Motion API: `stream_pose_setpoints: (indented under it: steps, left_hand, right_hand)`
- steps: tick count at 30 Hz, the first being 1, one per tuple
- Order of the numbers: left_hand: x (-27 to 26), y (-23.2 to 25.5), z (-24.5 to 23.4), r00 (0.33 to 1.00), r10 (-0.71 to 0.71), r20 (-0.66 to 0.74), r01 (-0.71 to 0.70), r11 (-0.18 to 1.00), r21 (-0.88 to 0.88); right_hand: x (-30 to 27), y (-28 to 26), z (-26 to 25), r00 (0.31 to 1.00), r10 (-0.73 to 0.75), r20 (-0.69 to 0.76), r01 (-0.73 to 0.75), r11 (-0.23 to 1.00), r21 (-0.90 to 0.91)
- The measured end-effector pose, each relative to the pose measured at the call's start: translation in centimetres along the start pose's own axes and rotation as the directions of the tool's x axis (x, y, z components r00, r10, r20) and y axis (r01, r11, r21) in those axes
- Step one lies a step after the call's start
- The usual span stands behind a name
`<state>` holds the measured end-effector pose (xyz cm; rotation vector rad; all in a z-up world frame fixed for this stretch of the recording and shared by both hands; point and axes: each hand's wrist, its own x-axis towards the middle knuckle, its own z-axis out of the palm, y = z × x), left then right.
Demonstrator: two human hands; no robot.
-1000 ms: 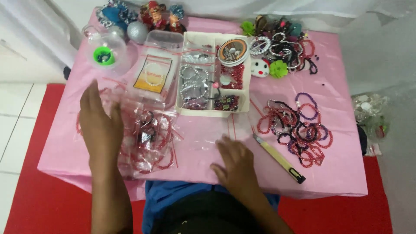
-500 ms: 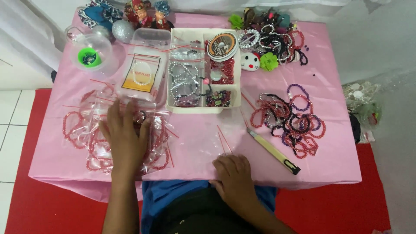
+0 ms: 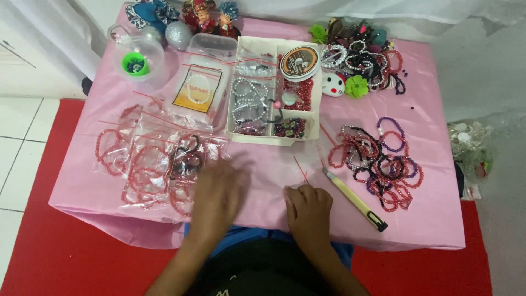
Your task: The person places beaded bracelets one at a time into individual small plastic zipper bags on a pink table. They handle several bracelets from a pile, ensuring each is sealed inside its own bag.
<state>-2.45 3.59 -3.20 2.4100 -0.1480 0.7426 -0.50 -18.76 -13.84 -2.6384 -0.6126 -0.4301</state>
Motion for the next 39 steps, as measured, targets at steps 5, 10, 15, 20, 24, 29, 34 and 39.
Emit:
stream_pose_setpoints:
  steps: [5, 10, 15, 20, 24, 29, 34, 39]
  left_hand:
    - [-3.4, 0.4, 4.1, 0.968, 0.145, 0.204, -0.109, 0.978, -0.177]
    - [-4.1, -0.6, 5.2, 0.947, 0.135, 0.293, -0.113, 0.990, -0.089]
    - [-3.9, -0.3, 5.3, 0.942, 0.105, 0.318, -0.125, 0.991, 0.043]
    - [-1.2, 1.3, 3.9, 0.957, 0.035, 0.287, 0.025, 0.979, -0.202]
    - [-1.1, 1.8, 3.8, 0.865, -0.023, 0.500, 0.308, 0.812, -0.496]
    - [-1.9, 1.5, 5.7, 0.788, -0.179, 0.589, 0.595, 0.463, -0.657]
    - [-2.5, 0.3, 5.3, 0.752, -0.339, 0.566, 0.660, 0.384, -0.646]
    - [-2.2, 0.7, 3.4, 0.816, -0.349, 0.461, 0.570, 0.622, -0.537]
  right_hand:
    - [1.3, 0.9, -0.3, 0.988, 0.142, 0.054, -0.149, 0.975, 0.163]
    - [3.7, 1.3, -4.1, 0.937, 0.346, -0.048, -0.298, 0.863, 0.408]
    - [4.5, 2.4, -7.1, 0.799, 0.586, 0.135, -0.329, 0.238, 0.914]
    - [4.9, 2.0, -8.0, 0.875, 0.467, 0.125, -0.136, -0.010, 0.991]
    - [4.9, 0.5, -8.1, 0.883, 0.433, 0.180, -0.137, -0.127, 0.982]
    - [4.5, 0.1, -6.6, 0.870, 0.461, 0.174, -0.134, -0.119, 0.984]
    - [5.0, -1.3, -7.7, 0.762, 0.603, 0.238, -0.315, 0.024, 0.949]
    - [3.0, -1.4, -7.1, 0.881, 0.437, -0.183, -0.162, 0.640, 0.751]
